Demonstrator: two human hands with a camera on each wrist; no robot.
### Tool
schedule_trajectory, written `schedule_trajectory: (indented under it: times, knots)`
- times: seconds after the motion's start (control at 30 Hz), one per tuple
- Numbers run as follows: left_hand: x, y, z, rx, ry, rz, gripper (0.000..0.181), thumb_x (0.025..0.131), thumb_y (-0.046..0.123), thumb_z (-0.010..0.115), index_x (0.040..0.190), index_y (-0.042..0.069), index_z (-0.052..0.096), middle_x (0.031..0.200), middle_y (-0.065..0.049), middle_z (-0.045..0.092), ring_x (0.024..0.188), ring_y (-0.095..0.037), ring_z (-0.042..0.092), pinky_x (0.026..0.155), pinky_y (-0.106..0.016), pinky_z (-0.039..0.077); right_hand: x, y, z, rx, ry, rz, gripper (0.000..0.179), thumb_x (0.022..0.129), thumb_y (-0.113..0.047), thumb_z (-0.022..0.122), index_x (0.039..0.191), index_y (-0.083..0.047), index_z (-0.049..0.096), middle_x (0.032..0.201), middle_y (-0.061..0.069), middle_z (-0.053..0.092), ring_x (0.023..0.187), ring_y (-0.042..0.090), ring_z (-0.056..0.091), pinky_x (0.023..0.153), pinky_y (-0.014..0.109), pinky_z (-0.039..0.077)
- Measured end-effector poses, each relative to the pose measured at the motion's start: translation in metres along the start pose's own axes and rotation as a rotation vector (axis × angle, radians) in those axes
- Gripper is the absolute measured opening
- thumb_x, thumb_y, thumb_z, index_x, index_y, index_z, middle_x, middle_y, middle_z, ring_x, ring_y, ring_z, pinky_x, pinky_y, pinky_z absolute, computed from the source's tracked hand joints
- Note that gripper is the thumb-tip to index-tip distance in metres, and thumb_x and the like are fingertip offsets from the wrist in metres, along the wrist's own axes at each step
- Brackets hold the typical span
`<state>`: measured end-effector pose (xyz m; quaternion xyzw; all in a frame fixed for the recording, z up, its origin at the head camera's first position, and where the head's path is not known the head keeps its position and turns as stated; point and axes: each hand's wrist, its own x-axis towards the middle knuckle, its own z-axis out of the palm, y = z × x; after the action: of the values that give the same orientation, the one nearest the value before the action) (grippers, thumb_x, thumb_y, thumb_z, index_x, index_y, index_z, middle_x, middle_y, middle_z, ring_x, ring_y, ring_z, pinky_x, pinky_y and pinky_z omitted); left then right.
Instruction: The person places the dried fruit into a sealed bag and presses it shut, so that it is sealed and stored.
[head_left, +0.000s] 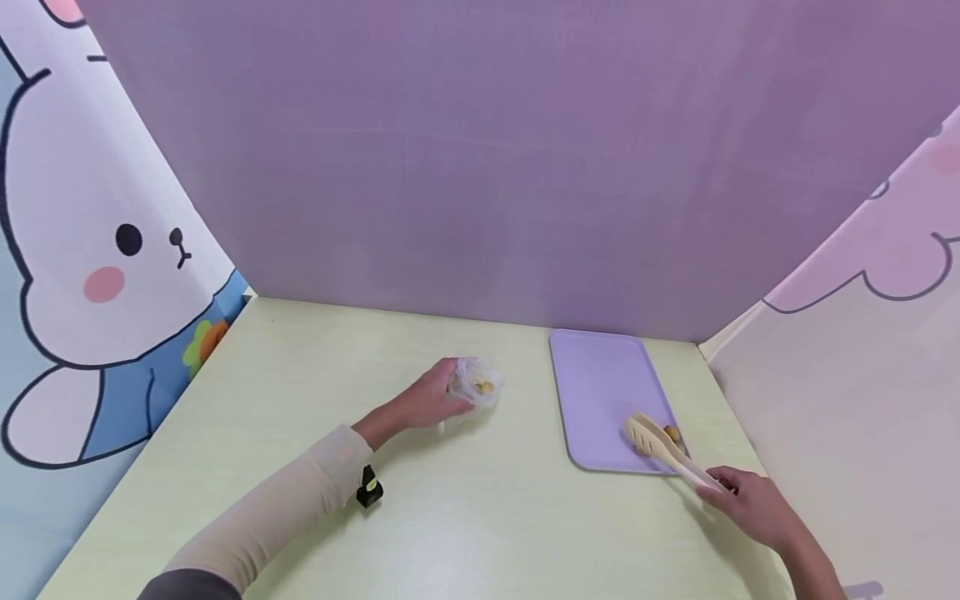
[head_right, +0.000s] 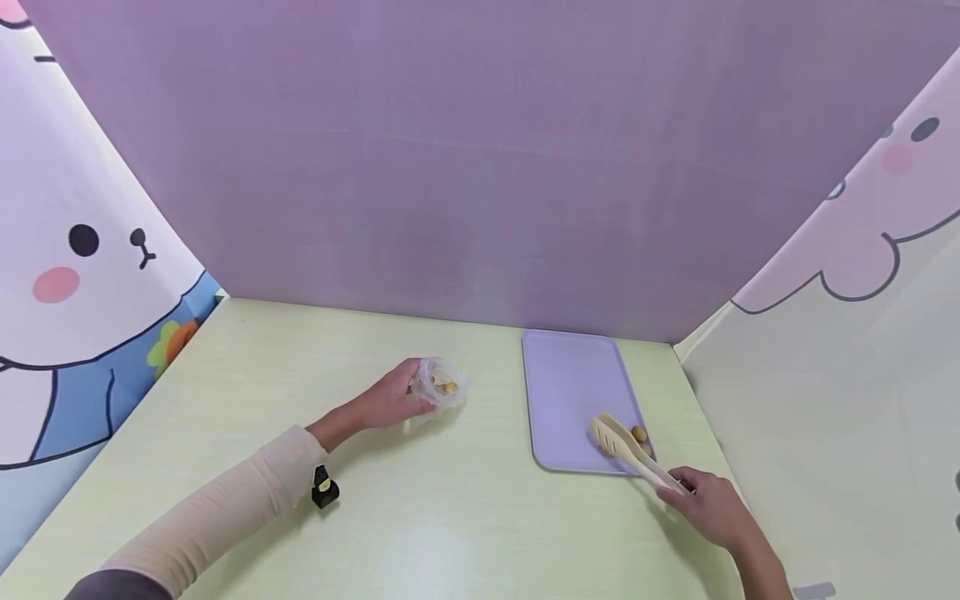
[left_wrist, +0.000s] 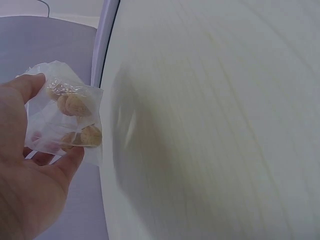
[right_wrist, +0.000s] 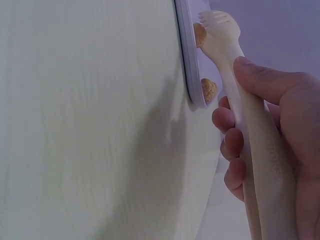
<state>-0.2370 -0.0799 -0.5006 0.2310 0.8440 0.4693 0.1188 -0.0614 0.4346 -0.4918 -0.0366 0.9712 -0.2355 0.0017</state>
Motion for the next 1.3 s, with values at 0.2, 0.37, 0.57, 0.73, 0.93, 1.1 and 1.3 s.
schedule_trajectory:
  times: [0.2, 0.37, 0.57, 0.73, 0.93, 1.1, 1.3]
  knots:
    - [0.001, -0.001, 0.001, 0.010, -0.002, 0.009, 0.075, 0.089, 0.025, 0.076, 0.150, 0.007, 0.038, 0.138, -0.011, 0.051, 0.121, -0.023, 0.054, 0.106, -0.048, 0.046, 0.000, 0.003, 0.002, -0.017, 0.025, -0.014, 0.015, 0.095, -0.026, 0.071, 0.104, -0.015, 0.074, 0.063, -0.016, 0.051, 0.053, -0.001, 0.040, 0.050, 0.023, 0.035]
    - [0.000, 0.001, 0.001, 0.008, -0.003, 0.010, 0.074, 0.089, 0.024, 0.076, 0.151, 0.006, 0.037, 0.140, -0.012, 0.051, 0.123, -0.024, 0.053, 0.108, -0.049, 0.045, 0.001, 0.002, 0.003, -0.018, 0.065, -0.047, 0.009, 0.094, -0.023, 0.071, 0.100, -0.016, 0.073, 0.060, -0.018, 0.047, 0.051, -0.002, 0.037, 0.049, 0.022, 0.033]
    - [0.000, 0.002, 0.001, 0.006, -0.009, 0.000, 0.075, 0.089, 0.025, 0.076, 0.151, 0.007, 0.037, 0.140, -0.011, 0.050, 0.123, -0.024, 0.053, 0.108, -0.049, 0.045, 0.002, 0.003, 0.004, -0.019, 0.083, -0.048, 0.009, 0.094, -0.022, 0.072, 0.100, -0.016, 0.074, 0.060, -0.018, 0.045, 0.052, -0.002, 0.037, 0.050, 0.022, 0.033]
    - [0.000, 0.003, 0.001, 0.005, -0.008, -0.004, 0.075, 0.088, 0.025, 0.076, 0.150, 0.006, 0.038, 0.139, -0.011, 0.051, 0.122, -0.024, 0.053, 0.107, -0.049, 0.045, 0.004, 0.004, 0.005, -0.020, 0.103, -0.065, 0.009, 0.093, -0.021, 0.072, 0.101, -0.016, 0.074, 0.060, -0.018, 0.045, 0.053, -0.003, 0.037, 0.050, 0.022, 0.033]
    - [0.002, 0.003, 0.001, 0.003, -0.012, 0.001, 0.075, 0.088, 0.025, 0.077, 0.150, 0.007, 0.038, 0.139, -0.011, 0.051, 0.121, -0.023, 0.054, 0.106, -0.048, 0.046, 0.009, 0.000, 0.009, -0.018, 0.139, -0.114, 0.012, 0.092, -0.019, 0.073, 0.103, -0.013, 0.075, 0.062, -0.020, 0.045, 0.054, -0.004, 0.037, 0.051, 0.022, 0.033]
    - [0.004, 0.003, 0.001, -0.001, -0.011, -0.005, 0.075, 0.088, 0.026, 0.076, 0.151, 0.008, 0.038, 0.139, -0.009, 0.051, 0.121, -0.023, 0.054, 0.106, -0.048, 0.046, 0.015, -0.005, 0.010, -0.021, 0.175, -0.174, 0.011, 0.091, -0.015, 0.074, 0.102, -0.012, 0.075, 0.064, -0.021, 0.048, 0.056, -0.005, 0.039, 0.053, 0.022, 0.034]
    - [0.005, 0.003, 0.002, 0.006, -0.004, -0.003, 0.076, 0.087, 0.026, 0.077, 0.151, 0.009, 0.039, 0.139, -0.009, 0.051, 0.121, -0.023, 0.054, 0.106, -0.047, 0.046, 0.023, -0.014, 0.010, -0.029, 0.173, -0.185, 0.015, 0.092, -0.016, 0.073, 0.105, -0.009, 0.075, 0.069, -0.019, 0.055, 0.062, -0.005, 0.042, 0.056, 0.023, 0.036]
